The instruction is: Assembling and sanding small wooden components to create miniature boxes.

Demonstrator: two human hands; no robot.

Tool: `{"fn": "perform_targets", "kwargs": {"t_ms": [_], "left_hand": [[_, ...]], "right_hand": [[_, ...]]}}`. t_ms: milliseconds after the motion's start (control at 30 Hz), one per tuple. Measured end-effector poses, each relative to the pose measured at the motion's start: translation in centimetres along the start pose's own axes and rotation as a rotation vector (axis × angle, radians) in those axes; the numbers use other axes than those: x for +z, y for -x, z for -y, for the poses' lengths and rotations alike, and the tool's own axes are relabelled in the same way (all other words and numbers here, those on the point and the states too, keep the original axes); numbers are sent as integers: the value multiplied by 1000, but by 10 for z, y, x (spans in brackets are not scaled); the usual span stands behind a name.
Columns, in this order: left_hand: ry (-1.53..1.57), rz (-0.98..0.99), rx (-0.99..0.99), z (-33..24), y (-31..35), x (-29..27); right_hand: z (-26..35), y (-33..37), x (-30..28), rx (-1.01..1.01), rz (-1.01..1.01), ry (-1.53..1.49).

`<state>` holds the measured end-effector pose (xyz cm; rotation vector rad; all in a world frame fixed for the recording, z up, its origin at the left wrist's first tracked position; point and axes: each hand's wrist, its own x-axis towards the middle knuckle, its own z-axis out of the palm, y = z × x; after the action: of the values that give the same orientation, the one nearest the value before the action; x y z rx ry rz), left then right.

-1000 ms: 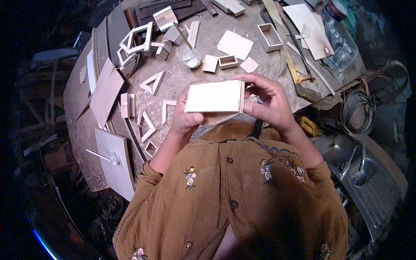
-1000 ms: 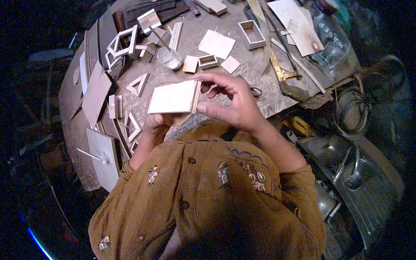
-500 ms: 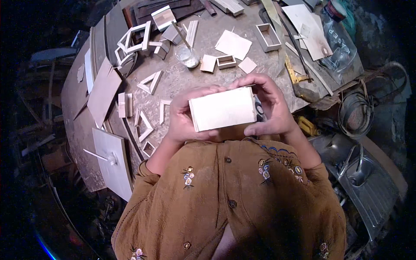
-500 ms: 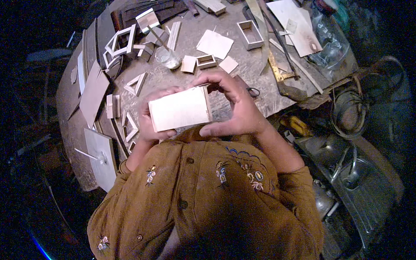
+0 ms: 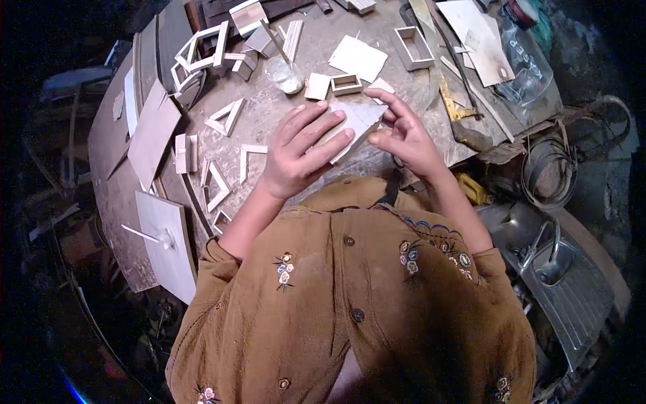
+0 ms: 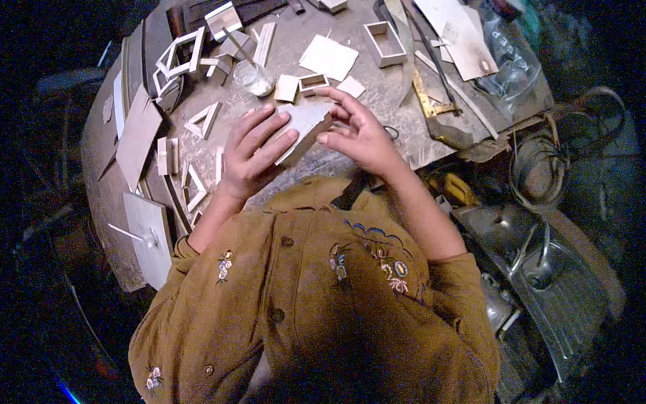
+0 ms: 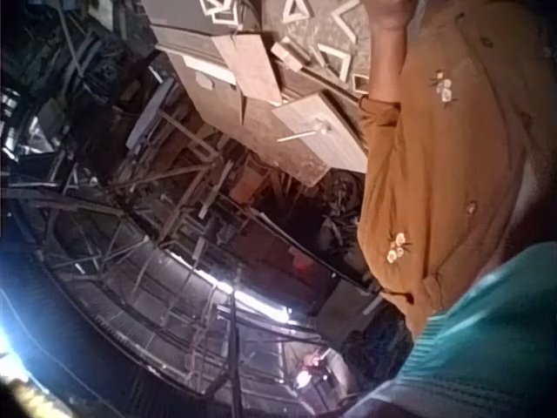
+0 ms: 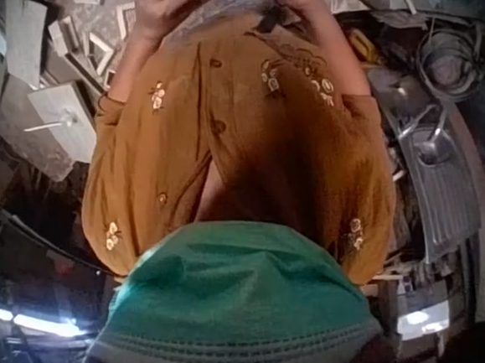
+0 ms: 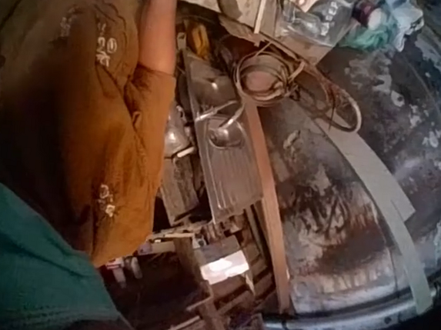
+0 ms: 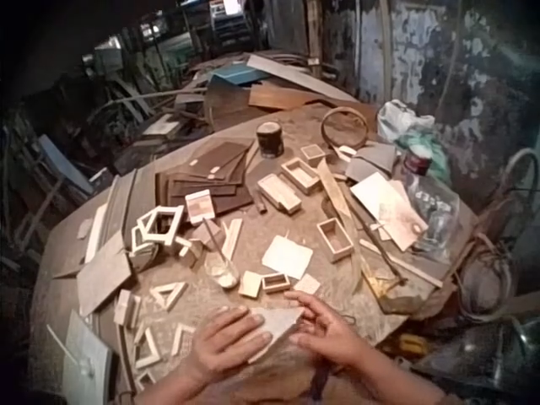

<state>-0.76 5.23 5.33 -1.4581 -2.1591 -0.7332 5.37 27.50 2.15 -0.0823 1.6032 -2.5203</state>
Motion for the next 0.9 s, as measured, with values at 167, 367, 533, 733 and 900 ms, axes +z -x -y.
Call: {"fn": "perform_targets", "kwargs": {"t_ms": [167, 367, 533, 733, 900], "left_hand": [[-18, 163, -81, 18, 49, 44], [-16, 241, -163, 21, 98, 71], [1, 297, -230, 17, 106, 71], [108, 325, -302, 13, 100, 60], [186, 240, -392, 12, 85, 61]], "right_hand": [[-68, -12, -30, -14, -65, 265], [-123, -14, -37, 100, -84, 415], [-117, -15, -31, 126, -119, 395], [-104, -21, -45, 134, -226, 379], [-102, -26, -52, 139, -248, 558]]}}
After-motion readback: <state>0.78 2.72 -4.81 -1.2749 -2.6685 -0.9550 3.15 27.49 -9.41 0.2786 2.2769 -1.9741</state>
